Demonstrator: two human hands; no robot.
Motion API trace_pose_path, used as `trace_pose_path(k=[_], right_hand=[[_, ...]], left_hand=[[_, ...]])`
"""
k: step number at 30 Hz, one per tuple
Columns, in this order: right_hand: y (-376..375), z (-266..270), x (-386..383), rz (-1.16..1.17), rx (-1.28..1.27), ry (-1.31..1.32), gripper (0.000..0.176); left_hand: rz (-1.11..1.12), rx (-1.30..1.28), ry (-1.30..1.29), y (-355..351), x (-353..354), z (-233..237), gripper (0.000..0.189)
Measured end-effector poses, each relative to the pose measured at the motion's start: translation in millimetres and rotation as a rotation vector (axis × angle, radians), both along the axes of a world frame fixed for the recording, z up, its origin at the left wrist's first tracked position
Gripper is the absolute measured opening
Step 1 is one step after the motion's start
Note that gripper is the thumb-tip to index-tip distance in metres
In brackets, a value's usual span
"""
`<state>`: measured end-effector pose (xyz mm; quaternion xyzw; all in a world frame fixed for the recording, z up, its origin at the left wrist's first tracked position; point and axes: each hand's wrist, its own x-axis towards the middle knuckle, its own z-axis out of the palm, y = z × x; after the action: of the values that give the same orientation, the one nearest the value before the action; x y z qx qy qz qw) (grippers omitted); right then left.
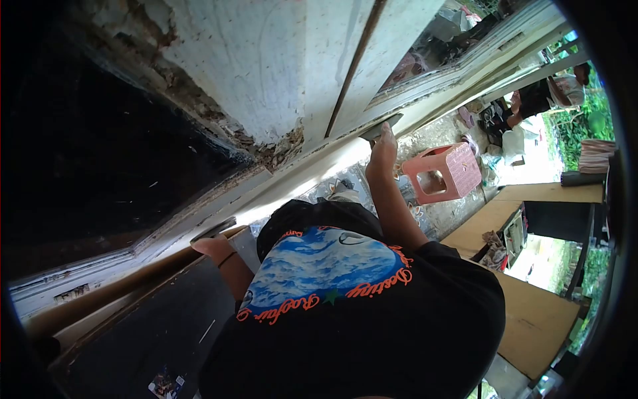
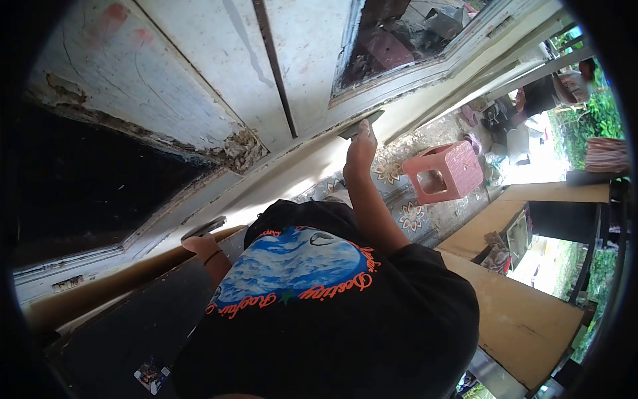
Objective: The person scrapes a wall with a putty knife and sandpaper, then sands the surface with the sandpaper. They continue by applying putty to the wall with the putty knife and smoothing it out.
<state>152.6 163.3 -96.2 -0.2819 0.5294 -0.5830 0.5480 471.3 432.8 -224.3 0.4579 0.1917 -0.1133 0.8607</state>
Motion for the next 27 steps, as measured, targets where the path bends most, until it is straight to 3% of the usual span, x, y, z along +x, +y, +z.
trace_pose_path(k=[6, 8, 16, 19, 21, 23, 24, 27], right_hand=[[3, 9, 23, -0.016, 0.002, -0.132, 0.052], [-2, -8, 20, -0.003, -0.038, -0.034, 0.054], [-23, -39, 11, -0.013, -0.046, -0.070, 0.053], [-36, -38, 12, -0.128, -0.034, -0.083, 0.060], [-33, -5, 16, -0.155, 0.040, -0.136, 0.063], [-44, -16, 11, -0.135, -0.005, -0.133, 0.062], [-50, -28, 7, -0.131, -0.059, -0.096, 0.062], [-56, -27, 14, -0.073, -0.119, -0.078, 0.060]], left_hand=[[0.096, 0.057, 0.059, -9, 20, 7, 0.046], [0.109, 0.072, 0.086, -13, 41, 12, 0.047], [0.162, 0.084, 0.089, -3, 13, 26, 0.050], [0.236, 0.103, 0.100, -6, 25, 31, 0.051], [0.319, 0.127, 0.114, 3, 25, 35, 0.052], [0.233, 0.102, 0.132, -16, -7, 83, 0.057], [0.276, 0.105, 0.139, -13, -6, 81, 0.057], [0.974, -1.121, 0.302, 7, 22, 59, 0.058]])
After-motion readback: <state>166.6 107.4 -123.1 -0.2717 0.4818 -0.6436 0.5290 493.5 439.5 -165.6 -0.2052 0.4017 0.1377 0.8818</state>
